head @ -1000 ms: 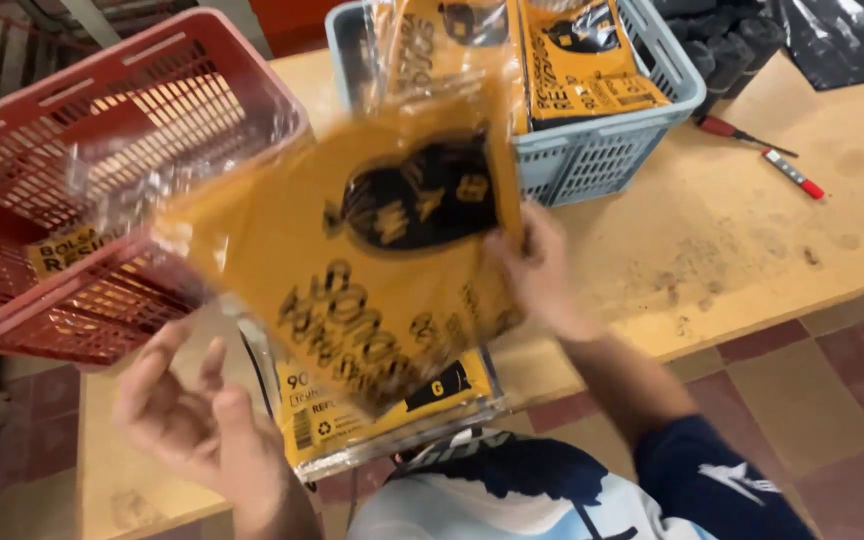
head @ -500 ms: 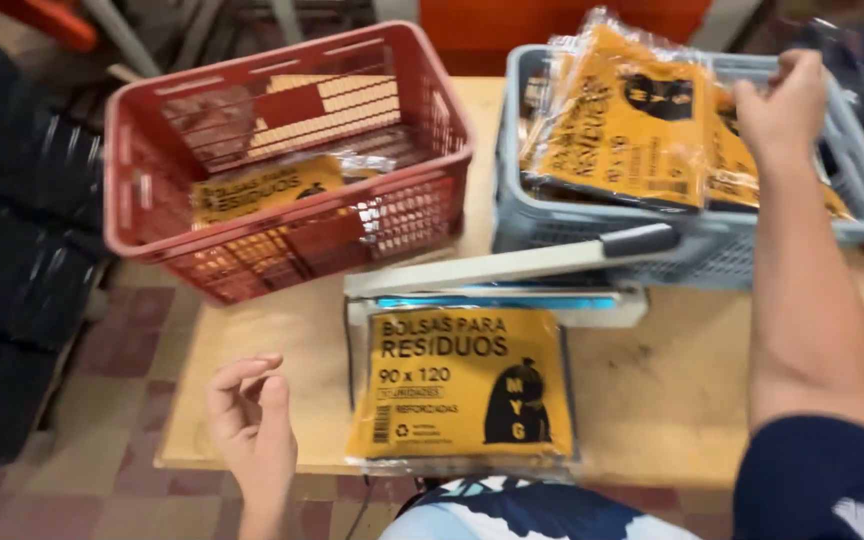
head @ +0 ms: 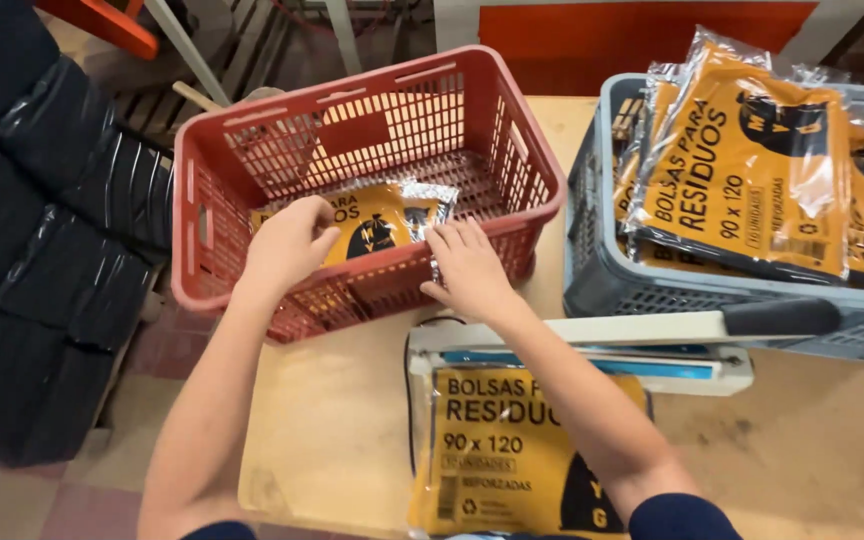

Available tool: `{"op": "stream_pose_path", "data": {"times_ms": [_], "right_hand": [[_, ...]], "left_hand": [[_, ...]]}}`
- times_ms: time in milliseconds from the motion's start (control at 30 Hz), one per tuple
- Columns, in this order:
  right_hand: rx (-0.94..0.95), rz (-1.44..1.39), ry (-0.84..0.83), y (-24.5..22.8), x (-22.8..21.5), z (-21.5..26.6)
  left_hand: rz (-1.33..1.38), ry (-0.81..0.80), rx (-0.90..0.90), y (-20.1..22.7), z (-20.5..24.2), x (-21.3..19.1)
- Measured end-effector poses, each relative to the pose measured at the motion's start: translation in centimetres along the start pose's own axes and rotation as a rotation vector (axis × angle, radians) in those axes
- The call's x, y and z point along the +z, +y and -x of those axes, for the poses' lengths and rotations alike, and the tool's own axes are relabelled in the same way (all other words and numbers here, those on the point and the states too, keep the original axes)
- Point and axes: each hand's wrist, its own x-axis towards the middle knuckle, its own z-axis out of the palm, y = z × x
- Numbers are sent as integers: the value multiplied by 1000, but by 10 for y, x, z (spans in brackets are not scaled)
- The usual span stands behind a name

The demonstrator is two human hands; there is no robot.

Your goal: The person is using a manual heat sealer to seal the tops of yellow plastic bags and then sorting them into a storage bin.

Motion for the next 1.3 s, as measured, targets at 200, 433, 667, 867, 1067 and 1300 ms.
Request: {"op": "stream_pose_path", "data": {"times_ms": [200, 433, 667, 867, 1067, 1300], "right_hand": [[-28, 198, 80, 19, 39, -1], [28, 60, -50, 1, 6, 4], [40, 4, -76, -8, -4, 6], [98, 23, -193, -16, -20, -3], [89, 54, -158, -16, -18, -5], [31, 38, -89, -13, -22, -6]], "left_hand": [[-392, -503, -103, -113, -113, 105], [-396, -599, -104, -131, -177, 173], [-377, -767, -290, -185, -200, 234], [-276, -849, -513, -98, -196, 157], [-329, -855, -348, -104, -205, 153], [-446, -634, -109, -133, -192, 153]]}}
